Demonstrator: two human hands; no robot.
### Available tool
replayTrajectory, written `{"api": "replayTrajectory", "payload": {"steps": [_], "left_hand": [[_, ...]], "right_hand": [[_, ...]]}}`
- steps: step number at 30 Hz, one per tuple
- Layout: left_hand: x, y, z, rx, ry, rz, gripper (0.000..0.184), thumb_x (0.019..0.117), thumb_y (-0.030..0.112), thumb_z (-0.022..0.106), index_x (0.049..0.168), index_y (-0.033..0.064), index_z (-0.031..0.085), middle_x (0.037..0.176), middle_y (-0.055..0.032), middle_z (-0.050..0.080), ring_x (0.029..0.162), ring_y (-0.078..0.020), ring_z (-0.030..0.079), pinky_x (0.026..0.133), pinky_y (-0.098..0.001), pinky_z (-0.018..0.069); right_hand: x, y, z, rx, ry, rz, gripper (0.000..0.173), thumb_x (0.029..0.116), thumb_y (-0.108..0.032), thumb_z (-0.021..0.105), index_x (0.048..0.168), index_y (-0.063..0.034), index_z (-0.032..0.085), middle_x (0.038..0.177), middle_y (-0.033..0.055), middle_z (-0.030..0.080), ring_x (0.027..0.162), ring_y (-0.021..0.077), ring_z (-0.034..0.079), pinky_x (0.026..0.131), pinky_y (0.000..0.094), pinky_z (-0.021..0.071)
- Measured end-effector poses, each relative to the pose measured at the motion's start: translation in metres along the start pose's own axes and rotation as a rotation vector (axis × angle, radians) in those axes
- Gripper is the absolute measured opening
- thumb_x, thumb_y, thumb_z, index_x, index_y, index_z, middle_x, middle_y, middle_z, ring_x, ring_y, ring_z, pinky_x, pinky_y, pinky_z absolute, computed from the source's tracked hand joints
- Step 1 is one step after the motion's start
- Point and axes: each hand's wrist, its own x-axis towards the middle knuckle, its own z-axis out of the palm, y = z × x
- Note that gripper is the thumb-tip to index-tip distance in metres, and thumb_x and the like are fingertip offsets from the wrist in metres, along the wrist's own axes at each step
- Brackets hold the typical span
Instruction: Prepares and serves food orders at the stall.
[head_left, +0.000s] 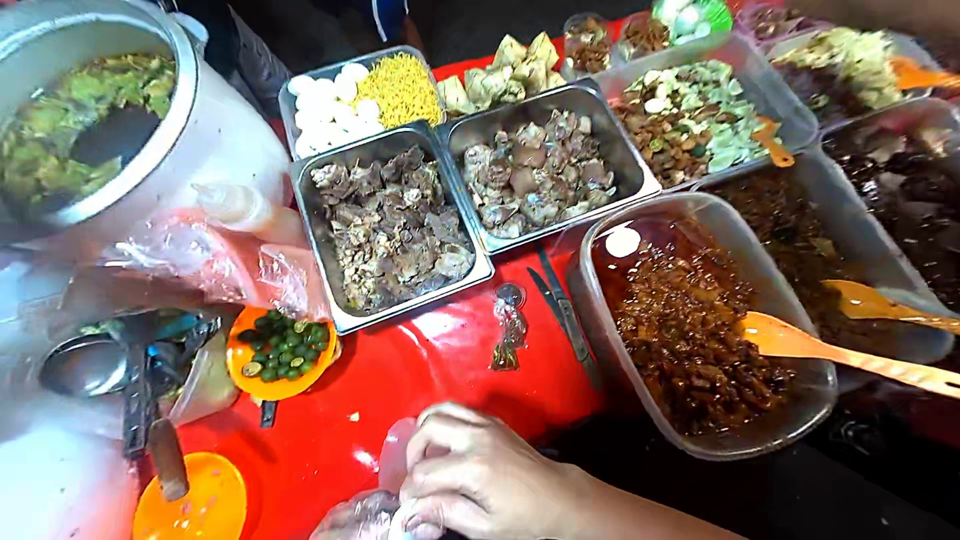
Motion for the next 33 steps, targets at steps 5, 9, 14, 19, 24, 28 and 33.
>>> {"api": "replayTrajectory", "payload": {"steps": [5,9,14,19,24,28,33], "left_hand": [[-0.006,-0.003,0.018,-0.219,0.365,0.005,0.019,0.1004,0.017,0.063,0.113,0.0147,0.077,0.113,0.0034,0.074,0.100,-0.0062,0.069,0.089,-0.0287,0.0581],[-0.010,-0.006,0.029,-0.243,0.389,0.074,0.020,0.0951,0.005,0.064,0.111,0.0040,0.075,0.120,-0.0067,0.073,0.114,-0.0148,0.067,0.101,-0.0354,0.0548],[-0.018,0.003,-0.006,-0.123,0.669,-0.199,0.025,0.0976,0.007,0.057,0.117,0.0025,0.073,0.099,0.0008,0.075,0.084,-0.0047,0.068,0.075,-0.0234,0.0576],[0.014,-0.024,-0.045,-0.155,0.959,-0.260,0.027,0.1061,0.014,0.050,0.119,0.0048,0.072,0.093,-0.0014,0.073,0.063,-0.0045,0.055,0.056,-0.0206,0.0446],[0.039,-0.028,-0.053,0.239,0.819,-0.390,0.024,0.1071,0.022,0.054,0.114,0.0082,0.073,0.095,-0.0092,0.071,0.083,-0.0180,0.064,0.078,-0.0428,0.0532],[0.053,-0.030,-0.052,0.439,0.841,-0.505,0.024,0.1043,0.024,0.060,0.118,0.0076,0.071,0.104,-0.0183,0.071,0.095,-0.0352,0.067,0.085,-0.0616,0.0513],[0.062,-0.014,-0.023,0.626,1.095,-0.292,0.070,0.0927,0.030,0.070,0.149,0.0001,0.040,0.144,-0.0299,0.048,0.131,-0.0488,0.048,0.106,-0.0684,0.0388]], "right_hand": [[-0.018,-0.005,0.038,0.056,0.298,0.209,0.059,0.0801,-0.057,0.081,0.107,-0.0074,0.066,0.101,0.0060,0.068,0.096,0.0115,0.064,0.084,0.0290,0.0556],[-0.024,-0.001,0.066,0.116,0.138,0.326,0.034,0.0916,-0.031,0.077,0.108,-0.0022,0.070,0.101,0.0097,0.073,0.093,0.0145,0.070,0.083,0.0345,0.0596],[-0.016,0.006,0.042,0.296,0.443,0.357,0.010,0.0982,-0.008,0.063,0.100,-0.0051,0.072,0.091,0.0003,0.072,0.084,0.0058,0.068,0.078,0.0252,0.0593],[-0.027,0.063,-0.008,0.139,0.413,0.683,0.035,0.0986,-0.015,0.065,0.133,-0.0086,0.063,0.127,0.0085,0.067,0.110,0.0207,0.068,0.096,0.0420,0.0576],[-0.045,0.137,-0.024,-0.462,0.468,1.048,0.049,0.0899,-0.028,0.081,0.127,-0.0020,0.063,0.109,0.0216,0.069,0.100,0.0413,0.067,0.088,0.0663,0.0522],[-0.047,0.132,-0.025,-0.442,0.545,0.974,0.018,0.0953,-0.016,0.074,0.109,-0.0043,0.073,0.099,0.0146,0.075,0.089,0.0308,0.073,0.085,0.0565,0.0570],[-0.053,0.126,-0.034,-0.009,0.738,0.978,0.015,0.0979,-0.017,0.072,0.107,-0.0061,0.074,0.095,0.0078,0.074,0.071,0.0163,0.066,0.064,0.0356,0.0557]]}}
